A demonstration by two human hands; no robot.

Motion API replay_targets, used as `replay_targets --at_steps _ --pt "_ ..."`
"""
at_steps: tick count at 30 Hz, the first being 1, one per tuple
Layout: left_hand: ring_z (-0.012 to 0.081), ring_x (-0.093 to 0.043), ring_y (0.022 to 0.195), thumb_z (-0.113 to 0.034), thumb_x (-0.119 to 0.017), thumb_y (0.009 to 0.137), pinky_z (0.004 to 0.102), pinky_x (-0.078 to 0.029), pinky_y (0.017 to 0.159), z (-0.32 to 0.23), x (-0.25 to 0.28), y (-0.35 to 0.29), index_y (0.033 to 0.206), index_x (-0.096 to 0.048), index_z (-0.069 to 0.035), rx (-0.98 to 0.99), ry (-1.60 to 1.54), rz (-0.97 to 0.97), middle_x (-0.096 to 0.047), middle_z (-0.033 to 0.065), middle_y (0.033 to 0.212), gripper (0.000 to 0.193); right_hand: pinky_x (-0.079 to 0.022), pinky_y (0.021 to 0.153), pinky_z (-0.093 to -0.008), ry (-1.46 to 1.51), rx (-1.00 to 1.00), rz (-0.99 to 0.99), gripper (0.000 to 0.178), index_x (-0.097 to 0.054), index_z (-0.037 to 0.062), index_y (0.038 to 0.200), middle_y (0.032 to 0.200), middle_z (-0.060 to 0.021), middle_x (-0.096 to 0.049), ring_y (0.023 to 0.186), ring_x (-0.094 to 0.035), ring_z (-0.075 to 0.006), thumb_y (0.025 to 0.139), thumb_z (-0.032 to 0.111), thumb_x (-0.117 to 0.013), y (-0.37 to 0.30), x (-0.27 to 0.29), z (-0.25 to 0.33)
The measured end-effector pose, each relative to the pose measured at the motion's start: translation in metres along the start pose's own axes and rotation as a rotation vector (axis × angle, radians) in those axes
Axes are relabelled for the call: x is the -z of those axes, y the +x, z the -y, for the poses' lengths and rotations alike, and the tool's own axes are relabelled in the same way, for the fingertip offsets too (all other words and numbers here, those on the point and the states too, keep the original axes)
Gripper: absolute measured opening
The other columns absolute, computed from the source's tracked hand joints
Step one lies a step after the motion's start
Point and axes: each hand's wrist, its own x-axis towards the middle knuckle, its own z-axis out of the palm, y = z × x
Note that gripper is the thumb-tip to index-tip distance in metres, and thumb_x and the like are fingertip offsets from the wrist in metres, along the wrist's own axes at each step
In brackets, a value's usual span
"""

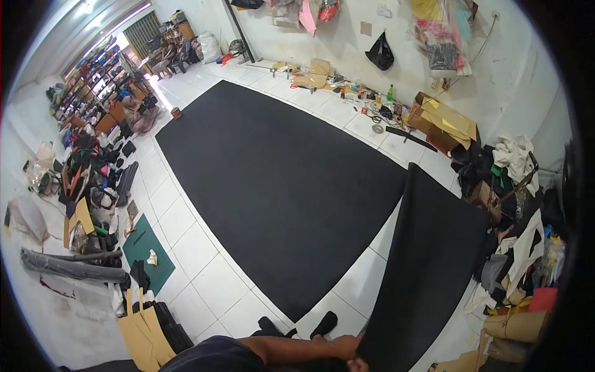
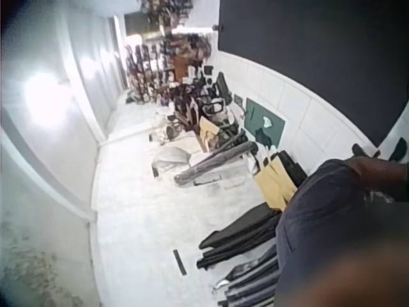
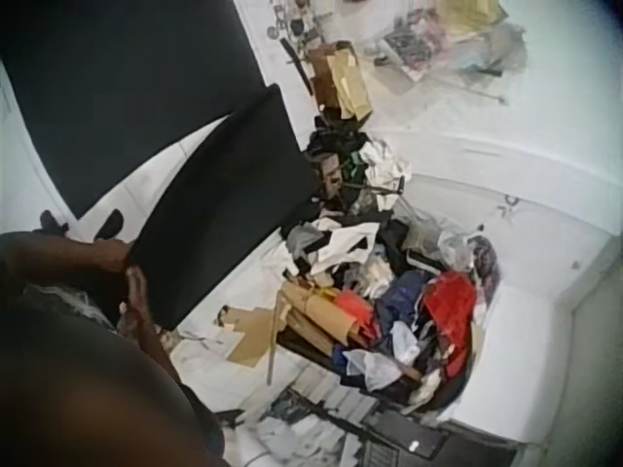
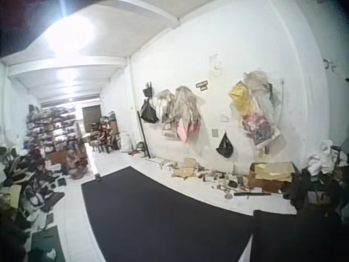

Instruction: Cutting a large piece of black fabric into sections on the floor using scissors.

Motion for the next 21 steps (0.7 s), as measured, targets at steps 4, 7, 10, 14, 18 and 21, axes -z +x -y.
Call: replay_targets --at_steps 4,7,10,14,18,21 --pt "0.0437 -0.064 0.082 -0.012 -0.057 0.081 0.0494 -0.05 0.075 -0.027 0.017 -0.011 0.148 0.003 0.004 0.008 0.105 0.029 -0.065 0.0296 0.09 0.091 -0.04 0.101 -0.0373 0.26 0.052 -0.142 0.072 -0.036 -0.007 0.138 0.14 -0.0159 -0.045 0.121 -0.048 -0.0287 0.092 0.043 -0.059 0.057 0.047 0.055" --pt "0.0437 -0.064 0.081 -0.011 -0.056 0.081 0.0488 -0.051 0.075 0.004 -0.031 0.029 0.148 0.008 0.003 -0.166 0.113 -0.032 -0.065 0.03 0.09 0.093 -0.046 0.094 -0.0411 -0.341 0.225 -0.396 0.055 -0.051 -0.0093 0.124 0.114 -0.0253 -0.062 0.103 -0.061 -0.0345 0.089 0.031 -0.063 0.104 0.039 0.119" --pt "0.0424 -0.064 0.089 -0.018 -0.058 0.084 0.0477 -0.05 0.079 0.052 -0.136 0.124 0.15 -0.001 -0.001 0.197 0.92 -0.587 -0.064 0.0307 0.095 0.089 -0.055 0.074 -0.0388 -0.849 0.135 -0.232 0.046 -0.059 -0.0085 0.114 0.098 -0.0233 -0.066 0.088 -0.067 -0.0292 0.084 0.026 -0.065 0.141 0.047 0.138" --pt "0.0395 -0.061 0.104 -0.039 -0.059 0.086 0.0439 -0.047 0.09 0.076 0.038 -0.042 0.146 -0.03 -0.007 -0.116 -0.287 -0.136 -0.063 0.0284 0.109 0.074 -0.051 0.058 -0.0417 0.0 -0.109 -0.234 0.034 -0.056 -0.0019 0.118 0.091 -0.0116 -0.059 0.077 -0.06 -0.0213 0.088 0.014 -0.056 0.186 0.061 0.081" --pt "0.0358 -0.058 0.111 -0.048 -0.056 0.089 0.0401 -0.046 0.096 0.187 0.07 -0.146 0.126 -0.058 -0.01 0.369 -0.46 -0.757 -0.061 0.0189 0.12 0.053 -0.045 0.09 -0.0429 0.343 -0.228 -0.642 0.048 -0.05 -0.0067 0.128 0.123 -0.0184 -0.056 0.107 -0.056 -0.0325 0.094 0.027 -0.051 0.216 0.124 0.004" --pt "0.033 -0.059 0.108 -0.038 -0.054 0.091 0.043 -0.047 0.093 0.366 -0.045 -0.259 0.106 -0.067 -0.009 0.753 -0.755 -1.123 -0.064 0.0202 0.111 0.035 -0.042 0.099 -0.0422 0.522 -0.2 -0.664 0.071 -0.044 -0.008 0.134 0.132 -0.0172 -0.053 0.115 -0.055 -0.0331 0.094 0.05 -0.052 0.19 0.089 0.059"
